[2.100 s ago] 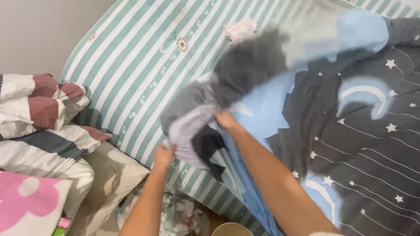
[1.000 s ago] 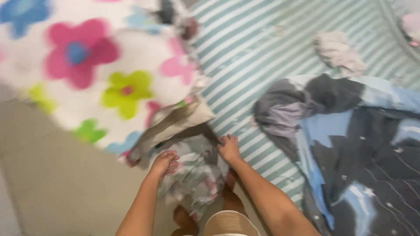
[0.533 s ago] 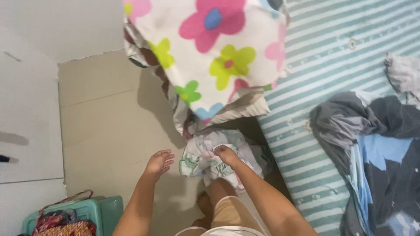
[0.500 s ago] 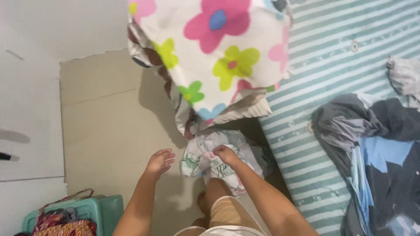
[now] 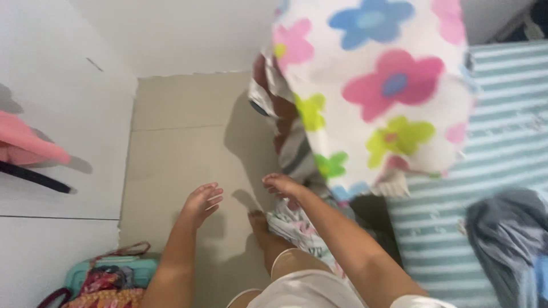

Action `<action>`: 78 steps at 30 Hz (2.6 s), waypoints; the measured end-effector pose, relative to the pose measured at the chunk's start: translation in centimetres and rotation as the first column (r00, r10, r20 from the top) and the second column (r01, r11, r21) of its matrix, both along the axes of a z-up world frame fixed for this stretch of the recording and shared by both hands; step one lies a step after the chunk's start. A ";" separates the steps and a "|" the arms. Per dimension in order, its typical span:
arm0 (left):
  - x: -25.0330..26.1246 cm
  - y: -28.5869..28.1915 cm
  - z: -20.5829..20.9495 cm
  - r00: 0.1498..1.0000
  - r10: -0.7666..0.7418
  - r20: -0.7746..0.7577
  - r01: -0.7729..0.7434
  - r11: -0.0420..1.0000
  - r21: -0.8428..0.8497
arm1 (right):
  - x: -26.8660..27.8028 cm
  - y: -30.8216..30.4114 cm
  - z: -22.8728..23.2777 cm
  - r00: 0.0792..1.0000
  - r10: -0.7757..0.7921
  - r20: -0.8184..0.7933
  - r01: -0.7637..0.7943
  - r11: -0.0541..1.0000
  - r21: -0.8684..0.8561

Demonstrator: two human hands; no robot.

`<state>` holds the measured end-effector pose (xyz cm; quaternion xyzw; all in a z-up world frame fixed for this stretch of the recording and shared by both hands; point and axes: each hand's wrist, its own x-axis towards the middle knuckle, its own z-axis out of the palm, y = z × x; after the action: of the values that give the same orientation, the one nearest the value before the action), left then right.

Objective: Putting a fitted sheet onto a mattress in a bedroom.

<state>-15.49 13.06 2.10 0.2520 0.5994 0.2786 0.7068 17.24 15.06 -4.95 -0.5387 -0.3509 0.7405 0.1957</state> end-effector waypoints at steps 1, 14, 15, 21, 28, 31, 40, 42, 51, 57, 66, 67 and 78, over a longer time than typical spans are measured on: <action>-1.5 1.6 -0.3 1.000 0.028 0.001 -0.028 1.000 0.001 | -1.1 1.7 1.3 0.997 0.040 0.071 -0.041 0.999 0.012; -6.0 25.9 7.0 0.996 0.062 -0.057 -0.060 0.998 0.033 | -6.8 26.3 8.8 0.967 0.067 0.247 -0.088 0.994 0.072; -5.3 27.1 8.0 0.997 0.053 -0.051 -0.052 0.998 0.031 | -6.8 27.7 8.2 0.966 0.060 0.253 -0.080 0.994 0.070; -4.7 35.4 8.7 0.996 0.033 -0.087 -0.030 0.999 0.032 | -7.8 33.7 8.1 0.984 -0.004 0.181 -0.001 1.000 0.029; -5.4 48.2 8.6 0.995 -0.071 -0.067 0.075 0.996 0.051 | -10.7 43.4 11.1 0.980 -0.059 0.188 0.046 0.996 0.075; -6.2 55.2 8.7 0.993 -0.101 -0.069 0.105 0.993 0.058 | -11.5 48.9 12.3 0.982 -0.117 0.145 0.110 0.992 0.054; -5.3 75.2 9.6 0.972 -0.230 -0.052 0.233 0.970 0.066 | -10.7 64.8 12.7 0.954 -0.257 0.155 0.238 0.962 0.130; -4.2 78.5 8.7 0.960 -0.274 -0.065 0.279 0.956 0.091 | -9.6 66.8 12.5 0.943 -0.304 0.138 0.293 0.951 0.096; 5.5 90.7 8.9 0.890 -0.454 -0.053 0.452 0.891 -0.039 | -1.3 74.2 6.7 0.870 -0.481 0.108 0.473 0.876 0.090; 14.0 100.1 7.2 0.830 -0.553 -0.070 0.550 0.833 -0.058 | 5.6 79.8 3.9 0.787 -0.582 0.202 0.602 0.797 -0.052; 29.6 109.5 7.3 0.611 -0.788 -0.076 0.792 0.609 0.047 | 15.9 85.4 1.3 0.589 -0.779 0.215 0.807 0.581 -0.104; 31.6 110.1 6.9 0.590 -0.806 -0.048 0.807 0.590 0.019 | 16.9 85.7 1.2 0.587 -0.776 0.231 0.807 0.585 -0.082; 55.7 108.9 5.6 0.236 -0.970 -0.065 0.972 0.235 0.022 | 25.9 85.7 20.2 0.376 -0.909 0.177 0.743 0.410 0.529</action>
<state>40.26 122.00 7.73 0.5940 0.3205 -0.2054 0.7087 43.19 100.78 15.27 -0.7459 -0.1896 0.3126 0.5567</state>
